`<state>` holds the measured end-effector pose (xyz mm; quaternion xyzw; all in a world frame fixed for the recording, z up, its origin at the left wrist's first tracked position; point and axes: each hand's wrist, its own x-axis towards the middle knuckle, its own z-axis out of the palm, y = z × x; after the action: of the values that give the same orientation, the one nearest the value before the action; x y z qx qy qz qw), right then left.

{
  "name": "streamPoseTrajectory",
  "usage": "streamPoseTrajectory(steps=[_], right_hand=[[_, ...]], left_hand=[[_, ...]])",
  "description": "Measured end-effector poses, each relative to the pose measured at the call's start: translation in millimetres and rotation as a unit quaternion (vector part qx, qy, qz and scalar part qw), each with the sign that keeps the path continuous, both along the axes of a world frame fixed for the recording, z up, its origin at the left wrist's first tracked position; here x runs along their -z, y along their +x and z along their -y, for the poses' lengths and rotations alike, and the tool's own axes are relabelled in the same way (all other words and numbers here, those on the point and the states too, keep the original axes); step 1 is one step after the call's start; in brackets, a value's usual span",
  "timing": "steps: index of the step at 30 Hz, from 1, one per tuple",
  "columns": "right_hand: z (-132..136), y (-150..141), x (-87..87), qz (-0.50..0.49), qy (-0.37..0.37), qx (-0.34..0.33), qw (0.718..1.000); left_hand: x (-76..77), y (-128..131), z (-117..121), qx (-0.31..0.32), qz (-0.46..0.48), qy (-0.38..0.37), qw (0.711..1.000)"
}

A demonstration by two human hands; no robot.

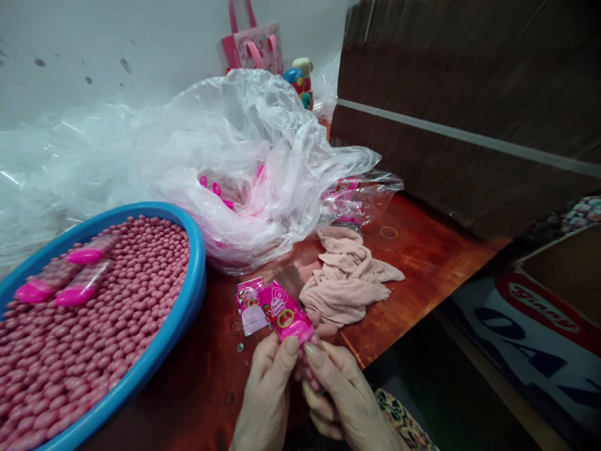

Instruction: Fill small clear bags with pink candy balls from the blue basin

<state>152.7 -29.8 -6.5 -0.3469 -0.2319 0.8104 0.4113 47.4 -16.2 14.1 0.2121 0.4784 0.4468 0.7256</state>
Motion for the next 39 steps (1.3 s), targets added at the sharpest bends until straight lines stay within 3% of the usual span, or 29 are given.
streamPoseTrajectory(steps=[5, 11, 19, 22, 25, 28, 33, 39], right_hand=[[9, -6, -3.0, 0.053, 0.011, 0.04, 0.998], [8, -12, -1.9, 0.177, 0.082, 0.093, 0.976], [5, -12, 0.7, 0.326, 0.187, 0.071, 0.924], [5, -8, -0.8, 0.281, 0.165, 0.063, 0.943], [6, -5, -1.5, 0.108, 0.12, 0.015, 0.987], [7, -5, -1.0, -0.003, 0.085, -0.018, 0.996], [11, -7, -7.0, 0.063, 0.058, 0.032, 0.996], [11, -3, -20.7, 0.17, 0.119, 0.074, 0.975]], left_hand=[[1.7, 10, 12, -0.044, -0.077, -0.014, 0.996], [0.1, 15, 7, -0.091, 0.021, -0.054, 0.994], [-10.1, 13, 3, -0.094, 0.003, -0.077, 0.993], [-8.7, 10, 0, -0.063, 0.026, -0.062, 0.996], [-7.5, 6, -3, -0.041, 0.052, -0.043, 0.997], [-7.9, 5, -5, -0.045, 0.066, -0.032, 0.996], [-5.9, 10, 2, -0.036, 0.046, -0.037, 0.998], [-3.1, 14, 6, 0.029, 0.076, -0.037, 0.996]])
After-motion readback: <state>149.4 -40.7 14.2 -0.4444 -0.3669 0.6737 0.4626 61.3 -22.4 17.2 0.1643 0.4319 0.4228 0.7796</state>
